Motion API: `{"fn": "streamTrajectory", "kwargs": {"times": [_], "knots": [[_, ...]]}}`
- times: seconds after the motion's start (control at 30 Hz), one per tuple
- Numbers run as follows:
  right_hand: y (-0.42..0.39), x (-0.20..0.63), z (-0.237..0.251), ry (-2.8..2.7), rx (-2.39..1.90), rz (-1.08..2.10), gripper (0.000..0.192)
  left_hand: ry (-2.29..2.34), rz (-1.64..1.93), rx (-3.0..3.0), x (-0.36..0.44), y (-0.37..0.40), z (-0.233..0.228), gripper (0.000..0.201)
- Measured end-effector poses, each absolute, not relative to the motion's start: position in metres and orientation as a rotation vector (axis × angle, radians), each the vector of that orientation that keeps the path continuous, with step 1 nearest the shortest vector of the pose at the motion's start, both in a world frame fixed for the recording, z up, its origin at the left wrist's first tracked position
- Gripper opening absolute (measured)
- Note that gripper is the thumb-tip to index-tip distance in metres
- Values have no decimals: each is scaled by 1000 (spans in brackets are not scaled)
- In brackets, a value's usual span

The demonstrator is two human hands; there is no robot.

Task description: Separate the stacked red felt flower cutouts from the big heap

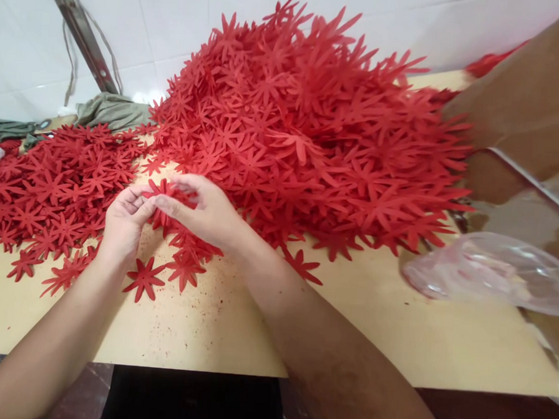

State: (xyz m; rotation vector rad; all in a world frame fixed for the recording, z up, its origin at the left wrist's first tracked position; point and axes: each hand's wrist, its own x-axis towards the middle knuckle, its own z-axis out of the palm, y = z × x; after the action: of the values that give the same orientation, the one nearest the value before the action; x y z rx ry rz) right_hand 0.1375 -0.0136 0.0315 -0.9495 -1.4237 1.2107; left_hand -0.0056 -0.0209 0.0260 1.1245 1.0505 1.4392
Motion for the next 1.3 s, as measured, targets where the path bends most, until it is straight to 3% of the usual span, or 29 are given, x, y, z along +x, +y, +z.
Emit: {"fn": "streamTrajectory", "kwargs": {"times": [0.1,0.27,0.53,0.73,0.93,1.3], "knots": [[-19,127,29,-1446,-864,1442,30,1078,1418,1158,-3,-22,26,30],[-15,127,25,-1403,-865,1463,15,1109,1401,1203,0,-22,22,29],[-9,140,33,-1424,-1034,1229,24,1187,1509,1415,-6,-25,22,29],[-15,139,37,-1598,-1023,1206,27,1040,1351,1263,-2,-25,15,31],[-12,134,28,-1503,-865,1328,10,987,1399,1109,0,-24,18,21],[-17,134,37,-1385,-907,1307,21,993,1425,925,5,-27,21,14]]}}
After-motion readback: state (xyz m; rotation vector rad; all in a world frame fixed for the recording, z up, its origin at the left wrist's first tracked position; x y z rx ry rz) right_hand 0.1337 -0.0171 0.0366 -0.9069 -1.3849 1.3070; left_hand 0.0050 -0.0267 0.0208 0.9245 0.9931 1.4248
